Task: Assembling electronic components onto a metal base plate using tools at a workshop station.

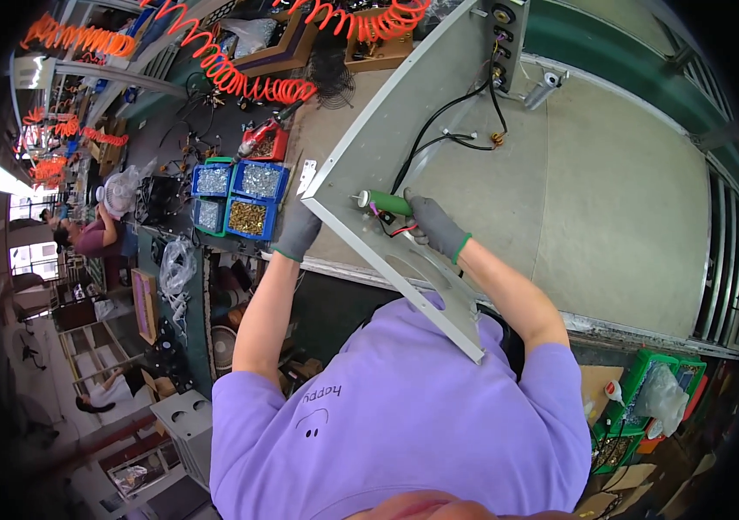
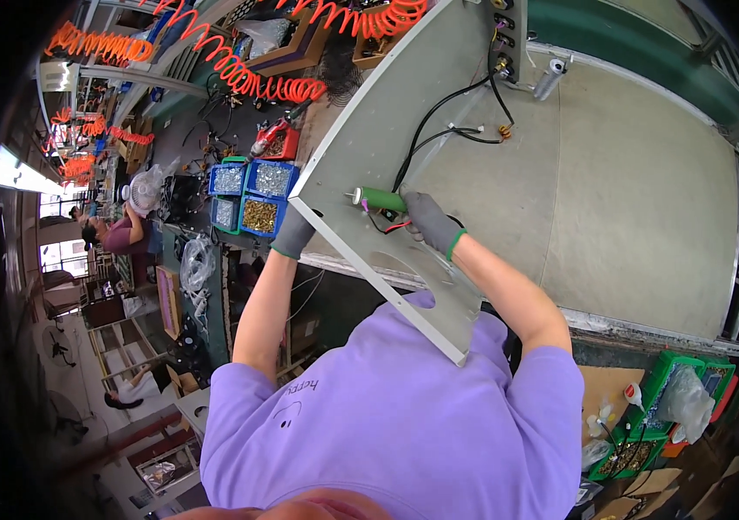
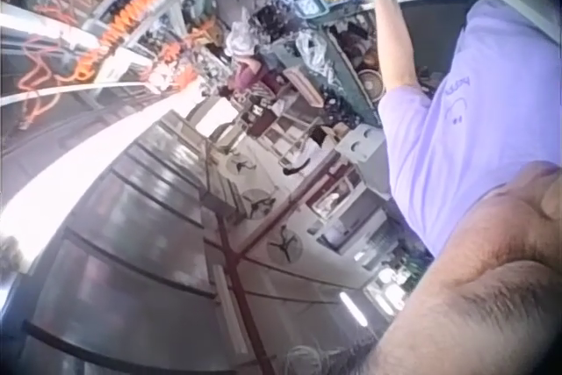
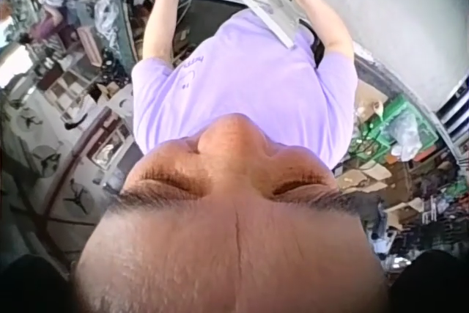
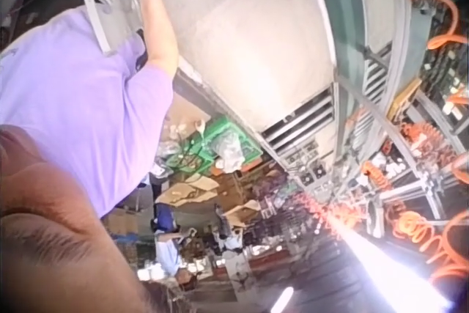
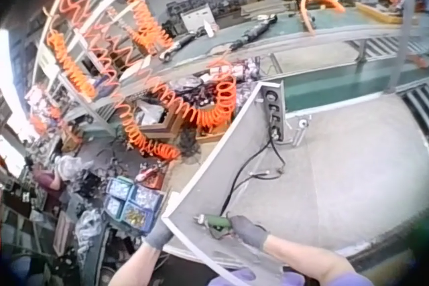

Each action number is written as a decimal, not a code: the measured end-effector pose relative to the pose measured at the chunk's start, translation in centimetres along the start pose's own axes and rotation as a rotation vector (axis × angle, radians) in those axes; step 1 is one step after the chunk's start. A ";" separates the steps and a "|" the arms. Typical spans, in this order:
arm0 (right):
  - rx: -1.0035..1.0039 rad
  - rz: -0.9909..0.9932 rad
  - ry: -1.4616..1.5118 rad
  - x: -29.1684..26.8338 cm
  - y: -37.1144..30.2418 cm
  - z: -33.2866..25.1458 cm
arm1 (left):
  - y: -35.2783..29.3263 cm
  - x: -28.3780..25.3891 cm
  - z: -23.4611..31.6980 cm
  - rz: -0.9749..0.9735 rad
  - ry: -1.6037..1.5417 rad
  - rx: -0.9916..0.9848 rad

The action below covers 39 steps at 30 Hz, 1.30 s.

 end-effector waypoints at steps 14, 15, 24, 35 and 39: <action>0.040 0.181 0.010 1.4 -1.8 -0.3 | 0.2 0.9 -2.8 -0.162 -0.112 -0.001; 0.006 0.228 0.007 1.5 -2.4 -0.5 | 0.2 0.9 -3.3 -0.215 -0.075 -0.007; -0.206 0.159 -0.176 2.2 -3.9 -0.4 | 0.5 1.2 -2.0 -0.098 -0.089 -0.076; -0.433 -0.202 -0.240 0.3 -5.9 -0.8 | -0.6 2.0 -0.3 0.076 -0.130 -0.018; -0.667 0.291 -0.918 -1.3 -4.3 -0.6 | -0.2 1.6 -2.4 0.025 -0.039 0.022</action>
Point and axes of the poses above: each hand's wrist, its own y-axis towards the middle knuckle, its own x-axis out of the palm, z = x × y, the point moved 6 cm from there along y, towards the middle knuckle, and after that the axes turned 6 degrees about z, right-handed, at the moved point
